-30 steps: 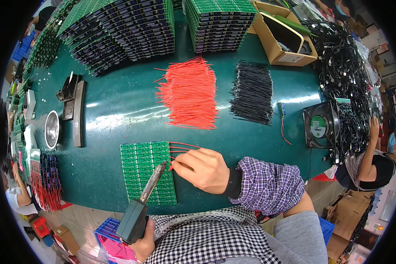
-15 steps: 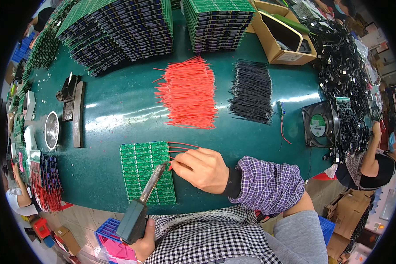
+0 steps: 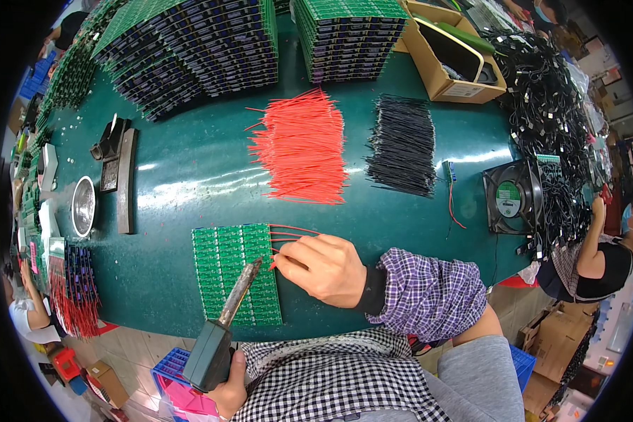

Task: The person solders red wires and black wires onto small green LED circuit board panels using a soldering iron.

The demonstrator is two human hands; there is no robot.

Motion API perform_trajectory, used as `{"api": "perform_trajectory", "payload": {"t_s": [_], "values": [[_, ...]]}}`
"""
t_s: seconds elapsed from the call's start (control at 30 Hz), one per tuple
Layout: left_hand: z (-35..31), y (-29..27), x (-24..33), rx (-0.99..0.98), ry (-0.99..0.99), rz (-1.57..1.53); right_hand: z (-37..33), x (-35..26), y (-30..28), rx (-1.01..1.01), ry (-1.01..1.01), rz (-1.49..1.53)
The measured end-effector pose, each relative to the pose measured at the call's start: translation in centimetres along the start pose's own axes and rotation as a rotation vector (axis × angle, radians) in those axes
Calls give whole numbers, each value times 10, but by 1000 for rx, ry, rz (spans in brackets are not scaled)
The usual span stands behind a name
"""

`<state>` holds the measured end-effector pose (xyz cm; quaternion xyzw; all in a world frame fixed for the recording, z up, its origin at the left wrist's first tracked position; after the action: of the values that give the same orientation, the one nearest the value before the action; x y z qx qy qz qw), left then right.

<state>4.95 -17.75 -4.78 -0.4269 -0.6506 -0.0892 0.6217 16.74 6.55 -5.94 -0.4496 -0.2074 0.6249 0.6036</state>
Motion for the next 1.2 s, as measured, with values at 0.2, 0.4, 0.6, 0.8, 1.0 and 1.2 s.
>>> {"api": "perform_trajectory", "payload": {"t_s": [0.2,0.4,0.6,0.8,1.0,1.2], "values": [[-1,-2,1,48,37,-25,4,-4,-6,60,-21,-26],[-4,-3,2,51,6,-28,2,-8,-8,97,-24,2],[-4,-3,5,36,20,-35,0,-7,-6,90,-12,-5],[-3,-1,7,8,-38,-56,0,-7,-6,77,2,-8],[-2,1,8,12,-5,-62,-1,-7,-5,69,-2,-14],[-1,2,12,11,-9,26,-2,-6,-4,64,0,-16]]}}
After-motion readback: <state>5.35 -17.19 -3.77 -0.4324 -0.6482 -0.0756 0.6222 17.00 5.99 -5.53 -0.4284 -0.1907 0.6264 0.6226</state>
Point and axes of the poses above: each hand's wrist, its own z-axis towards the middle knuckle, its own y-axis out of the palm, x = y × z, the point moved 6 cm from there along z, towards the middle knuckle, and after that the axes turned 8 degrees about -z, right-handed, at the moved point
